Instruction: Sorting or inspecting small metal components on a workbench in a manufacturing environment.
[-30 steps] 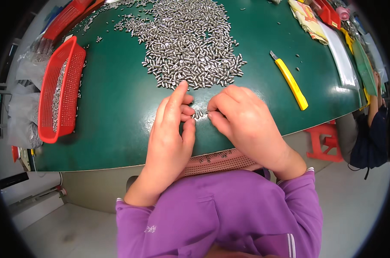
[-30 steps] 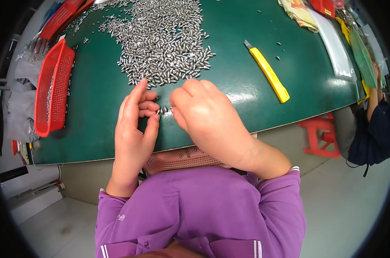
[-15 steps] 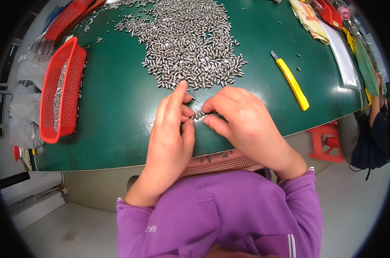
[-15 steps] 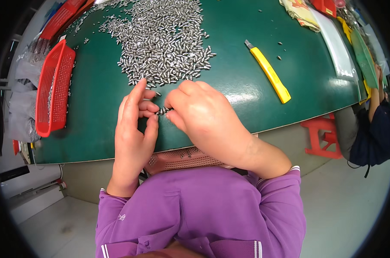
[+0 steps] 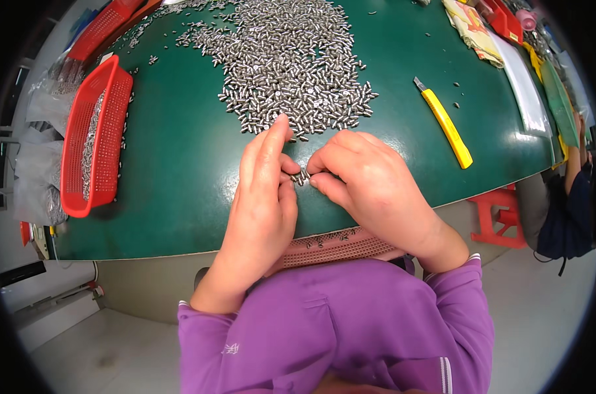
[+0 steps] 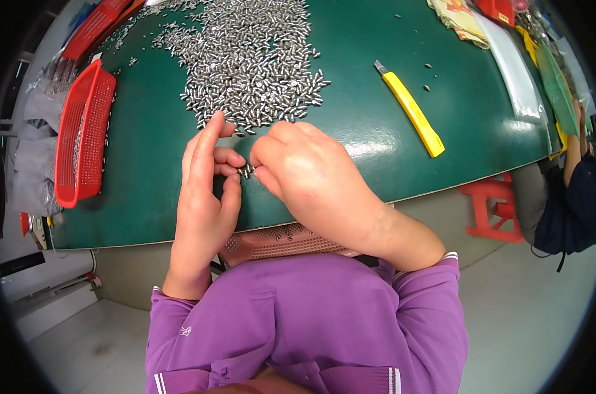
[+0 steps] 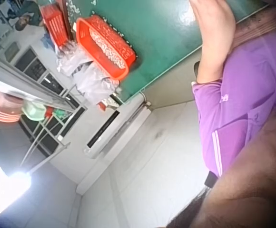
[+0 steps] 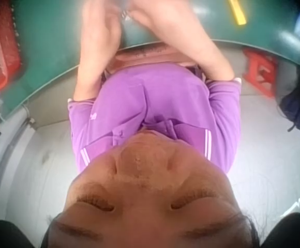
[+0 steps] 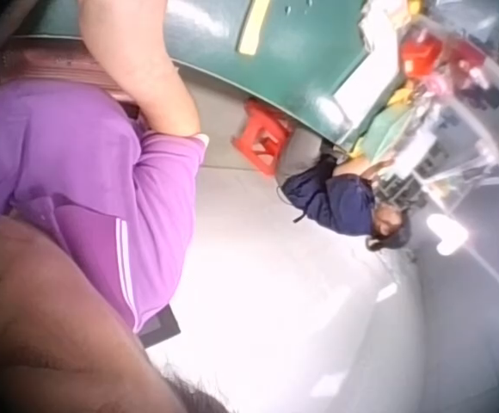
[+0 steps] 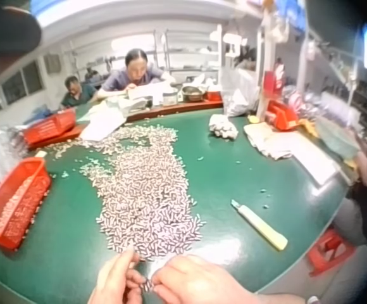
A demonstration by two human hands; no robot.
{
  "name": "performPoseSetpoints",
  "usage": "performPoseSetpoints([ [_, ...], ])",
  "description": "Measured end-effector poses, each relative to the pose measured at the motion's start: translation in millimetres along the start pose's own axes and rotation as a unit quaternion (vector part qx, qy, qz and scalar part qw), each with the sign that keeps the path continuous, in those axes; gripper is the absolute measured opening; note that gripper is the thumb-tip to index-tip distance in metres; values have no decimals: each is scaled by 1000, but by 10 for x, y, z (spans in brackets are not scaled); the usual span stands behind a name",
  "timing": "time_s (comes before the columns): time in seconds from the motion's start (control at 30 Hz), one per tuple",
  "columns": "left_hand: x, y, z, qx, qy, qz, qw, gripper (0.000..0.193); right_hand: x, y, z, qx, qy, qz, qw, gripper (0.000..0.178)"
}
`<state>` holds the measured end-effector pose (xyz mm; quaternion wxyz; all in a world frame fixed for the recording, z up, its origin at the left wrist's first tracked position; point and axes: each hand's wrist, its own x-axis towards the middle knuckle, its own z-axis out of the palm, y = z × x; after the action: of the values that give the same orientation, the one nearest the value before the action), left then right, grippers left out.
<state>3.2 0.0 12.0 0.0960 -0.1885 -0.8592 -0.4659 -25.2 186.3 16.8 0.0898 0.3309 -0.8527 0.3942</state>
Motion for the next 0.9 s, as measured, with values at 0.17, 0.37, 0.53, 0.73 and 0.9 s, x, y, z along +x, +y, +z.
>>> performPoseSetpoints([
  [0.17, -33, -13, -17, 10, -1, -1, 1000, 85, 5, 1, -7, 22, -5, 9, 1000, 15],
  [0.37, -44, -11, -44, 20, -13, 8, 1000, 85, 30, -21, 1, 24, -26, 3, 999, 14],
  [0.53, -36, -36, -27, 29, -5, 5, 1000, 83, 40, -22, 13, 20, -32, 3, 999, 13],
  [0.73, -40, -5, -32, 28, -5, -4, 1000, 80, 50, -46, 12, 7, -41, 18, 999, 15],
  [0.9, -55, -33, -44, 15, -11, 2, 1000, 80, 28, -68, -3, 27, -33, 17, 999, 12],
])
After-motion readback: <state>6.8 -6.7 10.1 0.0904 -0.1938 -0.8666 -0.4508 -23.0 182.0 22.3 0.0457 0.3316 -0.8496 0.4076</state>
